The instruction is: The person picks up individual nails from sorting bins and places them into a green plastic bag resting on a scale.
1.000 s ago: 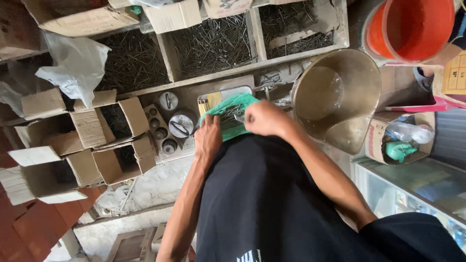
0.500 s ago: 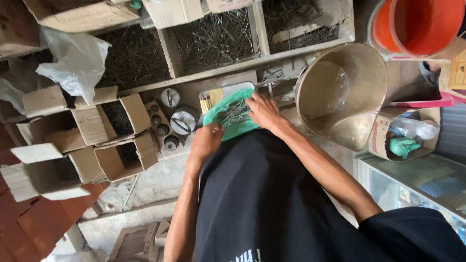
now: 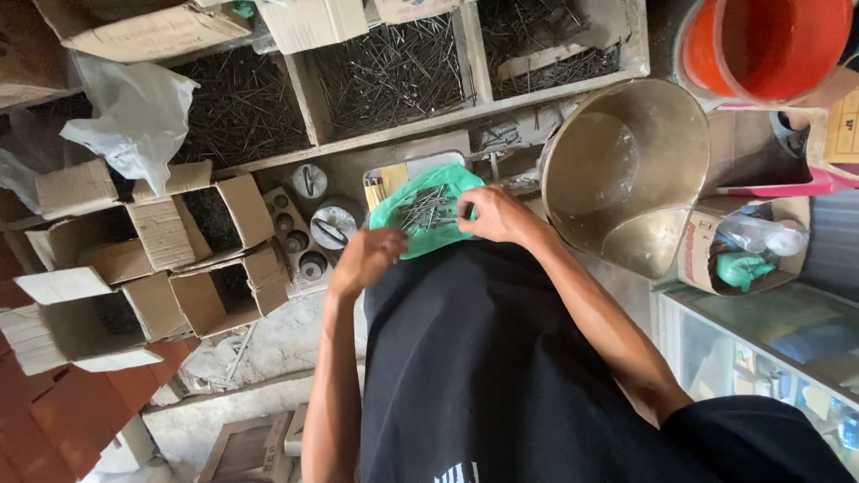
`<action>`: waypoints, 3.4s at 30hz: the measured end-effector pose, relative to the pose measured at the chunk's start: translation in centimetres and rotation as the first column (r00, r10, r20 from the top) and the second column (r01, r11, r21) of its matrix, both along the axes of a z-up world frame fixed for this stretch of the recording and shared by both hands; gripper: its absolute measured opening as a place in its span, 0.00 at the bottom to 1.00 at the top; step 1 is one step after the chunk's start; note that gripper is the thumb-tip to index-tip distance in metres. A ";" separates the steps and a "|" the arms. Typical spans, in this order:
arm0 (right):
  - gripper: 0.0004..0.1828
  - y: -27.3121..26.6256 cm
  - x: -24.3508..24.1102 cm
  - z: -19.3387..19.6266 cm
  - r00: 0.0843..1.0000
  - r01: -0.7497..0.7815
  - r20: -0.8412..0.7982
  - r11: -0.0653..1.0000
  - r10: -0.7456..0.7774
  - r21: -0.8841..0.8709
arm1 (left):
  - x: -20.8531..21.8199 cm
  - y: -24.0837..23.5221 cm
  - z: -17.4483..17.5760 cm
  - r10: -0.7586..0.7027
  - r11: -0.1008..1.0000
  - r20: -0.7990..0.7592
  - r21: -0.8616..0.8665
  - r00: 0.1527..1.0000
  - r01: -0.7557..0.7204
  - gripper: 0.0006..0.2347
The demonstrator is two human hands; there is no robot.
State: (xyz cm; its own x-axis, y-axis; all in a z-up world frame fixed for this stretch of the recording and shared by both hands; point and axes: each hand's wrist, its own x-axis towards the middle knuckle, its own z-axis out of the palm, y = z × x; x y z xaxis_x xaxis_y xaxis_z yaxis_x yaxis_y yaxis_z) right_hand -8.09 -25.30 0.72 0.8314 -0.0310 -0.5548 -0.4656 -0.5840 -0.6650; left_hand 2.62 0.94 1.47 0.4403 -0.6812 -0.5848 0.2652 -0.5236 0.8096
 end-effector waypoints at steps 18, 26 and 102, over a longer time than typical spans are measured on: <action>0.40 -0.6 4.5 9.2 0.900 0.328 0.236 0.926 -0.366 0.186 | -3.7 -3.4 -5.7 -0.526 0.778 0.587 0.625 0.615 0.068 0.07; 0.27 3.3 -0.4 -4.5 0.993 -0.111 -0.070 0.973 0.099 -0.201 | -5.2 -3.0 -7.8 -0.582 0.783 0.737 0.621 0.342 -0.006 0.05; 0.17 4.9 -0.4 -7.1 0.978 -0.122 0.109 0.916 0.176 -0.382 | -1.7 -2.3 -4.2 -0.293 0.908 0.304 0.385 0.907 0.164 0.17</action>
State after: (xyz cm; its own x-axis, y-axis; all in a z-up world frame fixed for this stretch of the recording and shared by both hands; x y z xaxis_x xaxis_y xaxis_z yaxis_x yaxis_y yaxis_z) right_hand -8.51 -20.40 -6.43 0.9101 -0.0819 -0.4063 -0.2726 -0.8567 -0.4379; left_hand 0.87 -1.33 -2.77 0.5146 -0.5729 -0.6380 -0.1606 -0.7953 0.5846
